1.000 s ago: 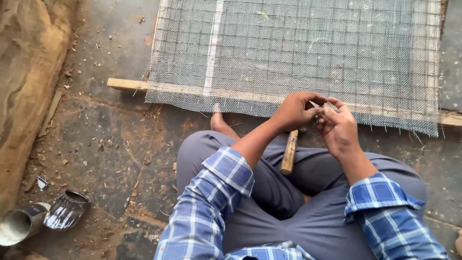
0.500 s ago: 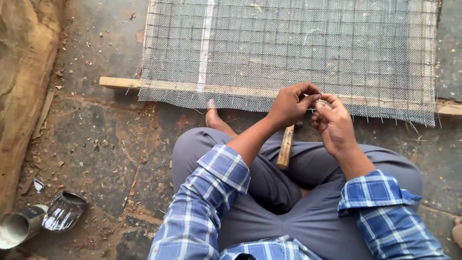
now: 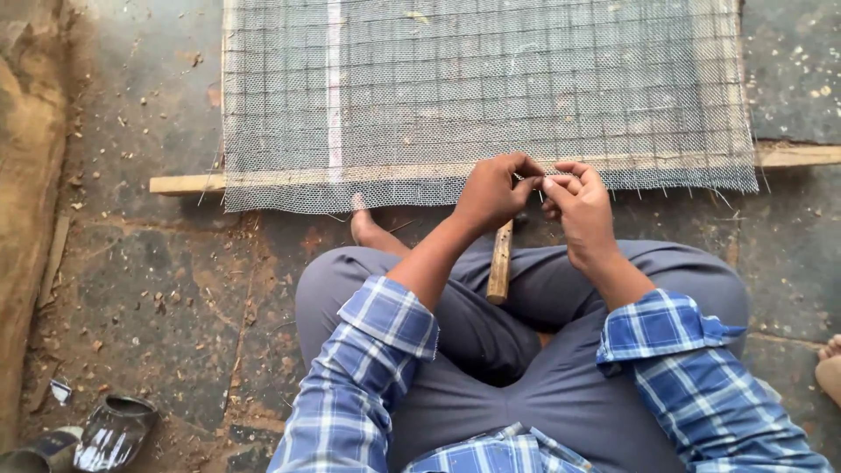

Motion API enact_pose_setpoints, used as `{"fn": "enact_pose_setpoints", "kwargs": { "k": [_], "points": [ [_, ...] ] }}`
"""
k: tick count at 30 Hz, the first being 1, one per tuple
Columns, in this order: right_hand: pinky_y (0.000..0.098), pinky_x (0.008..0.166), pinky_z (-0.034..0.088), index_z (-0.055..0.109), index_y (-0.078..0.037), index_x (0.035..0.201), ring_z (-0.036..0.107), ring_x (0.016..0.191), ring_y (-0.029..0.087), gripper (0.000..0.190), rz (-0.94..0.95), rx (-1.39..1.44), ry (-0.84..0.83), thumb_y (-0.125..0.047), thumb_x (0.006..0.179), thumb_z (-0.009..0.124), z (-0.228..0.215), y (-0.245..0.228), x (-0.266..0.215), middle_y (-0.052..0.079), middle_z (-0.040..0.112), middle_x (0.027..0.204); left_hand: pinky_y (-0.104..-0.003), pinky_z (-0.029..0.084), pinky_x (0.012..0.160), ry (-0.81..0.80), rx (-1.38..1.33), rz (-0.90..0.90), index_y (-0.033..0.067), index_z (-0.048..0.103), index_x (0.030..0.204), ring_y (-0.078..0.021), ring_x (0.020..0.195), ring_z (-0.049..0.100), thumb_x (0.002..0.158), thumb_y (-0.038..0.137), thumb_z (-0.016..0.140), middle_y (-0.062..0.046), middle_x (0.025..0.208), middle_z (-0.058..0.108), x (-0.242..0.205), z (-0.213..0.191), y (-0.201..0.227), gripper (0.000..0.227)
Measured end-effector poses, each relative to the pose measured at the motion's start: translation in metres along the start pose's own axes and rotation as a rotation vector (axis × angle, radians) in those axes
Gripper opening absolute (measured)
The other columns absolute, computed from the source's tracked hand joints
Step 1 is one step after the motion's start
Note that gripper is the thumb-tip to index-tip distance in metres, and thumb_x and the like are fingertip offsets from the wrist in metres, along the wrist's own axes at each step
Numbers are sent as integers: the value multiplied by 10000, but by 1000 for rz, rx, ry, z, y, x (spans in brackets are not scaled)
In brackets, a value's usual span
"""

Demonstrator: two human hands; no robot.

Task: The person constructs a sieve by securing wire mesh to a rectangular wooden frame using a hammer and small nails. The person positions the mesh, drives nails into the wood to hold it, and trims the wire mesh edges.

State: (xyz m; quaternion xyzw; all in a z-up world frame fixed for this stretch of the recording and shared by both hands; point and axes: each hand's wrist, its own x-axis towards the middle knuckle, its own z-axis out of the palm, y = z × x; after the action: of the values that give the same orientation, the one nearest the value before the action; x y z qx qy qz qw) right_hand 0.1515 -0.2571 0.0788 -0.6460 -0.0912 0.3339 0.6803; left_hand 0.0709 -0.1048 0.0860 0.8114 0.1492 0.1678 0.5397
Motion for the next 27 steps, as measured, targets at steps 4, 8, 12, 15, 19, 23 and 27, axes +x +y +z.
{"fn": "enact_pose_setpoints", "kwargs": {
  "k": [4, 8, 12, 15, 19, 23, 27],
  "points": [
    [234, 701, 539, 478, -24, 1366, 646, 808, 78, 417, -215, -216, 2, -45, 988, 652, 6, -1, -5, 43, 691, 1048, -381, 563, 688, 3, 134, 74, 93, 741, 917, -257, 762, 721, 840, 139, 758, -66, 859, 748, -3, -7, 1, 91],
    [256, 678, 600, 504, -20, 1354, 714, 806, 105, 415, -337, -469, 43, -31, 976, 676, 11, -6, -8, 74, 742, 1027, -407, 561, 717, 22, 214, 150, 125, 738, 903, -292, 820, 702, 796, 112, 753, -70, 978, 717, -4, -12, 1, 109],
    [258, 665, 606, 501, -24, 1356, 742, 775, 125, 418, -381, -542, 40, -34, 976, 676, 12, -8, -12, 89, 766, 996, -408, 567, 737, -13, 261, 169, 156, 726, 974, -285, 859, 711, 827, 123, 745, -44, 982, 715, -6, -14, 3, 152],
    [256, 657, 598, 491, -21, 1364, 750, 766, 123, 433, -388, -568, 29, -35, 973, 676, 12, -10, -12, 84, 768, 992, -415, 562, 722, -42, 276, 139, 175, 727, 1027, -282, 834, 712, 829, 135, 737, -47, 983, 711, -8, -16, 11, 202],
    [258, 661, 590, 489, -20, 1373, 746, 765, 128, 444, -375, -538, 11, -37, 972, 680, 11, -9, -11, 92, 766, 995, -423, 560, 718, -58, 309, 139, 199, 740, 1026, -289, 831, 705, 838, 148, 742, -51, 967, 700, -8, -18, 15, 194],
    [247, 681, 606, 477, -17, 1388, 747, 810, 120, 460, -376, -519, -1, -34, 974, 677, 10, -7, -11, 88, 761, 1018, -427, 560, 717, -64, 319, 135, 200, 739, 1025, -291, 830, 703, 834, 135, 733, -54, 955, 688, -9, -19, 15, 201],
    [288, 678, 586, 471, -26, 1383, 744, 789, 153, 479, -353, -564, -16, -95, 964, 692, 7, -2, -8, 95, 766, 1023, -430, 560, 722, -77, 342, 107, 208, 746, 1035, -290, 828, 703, 846, 141, 714, -54, 957, 678, -8, -18, 12, 203]
  ]
}}
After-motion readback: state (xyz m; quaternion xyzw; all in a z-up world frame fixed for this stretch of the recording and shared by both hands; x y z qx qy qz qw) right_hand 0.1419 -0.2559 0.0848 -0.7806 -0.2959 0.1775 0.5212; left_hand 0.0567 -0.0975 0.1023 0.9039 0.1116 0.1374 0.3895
